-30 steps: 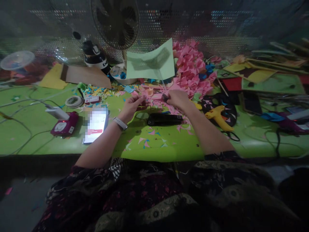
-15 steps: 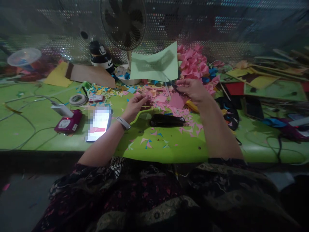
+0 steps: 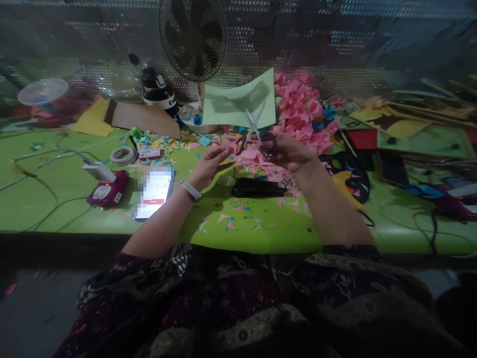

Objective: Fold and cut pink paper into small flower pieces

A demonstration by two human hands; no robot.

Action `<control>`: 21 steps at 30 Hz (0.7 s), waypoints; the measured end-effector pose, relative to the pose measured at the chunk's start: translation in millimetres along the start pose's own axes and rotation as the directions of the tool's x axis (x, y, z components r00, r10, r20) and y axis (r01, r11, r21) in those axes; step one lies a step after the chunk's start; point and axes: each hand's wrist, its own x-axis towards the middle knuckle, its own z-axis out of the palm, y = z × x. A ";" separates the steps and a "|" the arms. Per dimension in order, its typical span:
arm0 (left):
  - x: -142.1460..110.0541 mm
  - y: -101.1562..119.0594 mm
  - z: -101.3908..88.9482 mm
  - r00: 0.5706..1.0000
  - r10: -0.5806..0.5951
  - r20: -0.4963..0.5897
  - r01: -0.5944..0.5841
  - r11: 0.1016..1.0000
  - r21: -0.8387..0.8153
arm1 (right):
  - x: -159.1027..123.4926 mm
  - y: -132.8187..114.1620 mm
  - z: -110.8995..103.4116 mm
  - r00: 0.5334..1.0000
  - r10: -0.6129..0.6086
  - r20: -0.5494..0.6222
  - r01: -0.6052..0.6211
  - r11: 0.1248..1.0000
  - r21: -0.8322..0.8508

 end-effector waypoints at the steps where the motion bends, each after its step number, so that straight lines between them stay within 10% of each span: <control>1: -0.8 0.5 0.4 0.999 -0.035 0.027 0.035 0.999 -0.021 | -1.3 -0.1 1.8 1.000 -0.009 0.022 0.010 1.000 -0.017; 21: -6.2 0.6 7.0 0.989 0.040 0.145 -0.052 0.995 0.080 | 6.2 19.0 16.0 0.970 -0.164 0.181 0.197 0.964 -0.181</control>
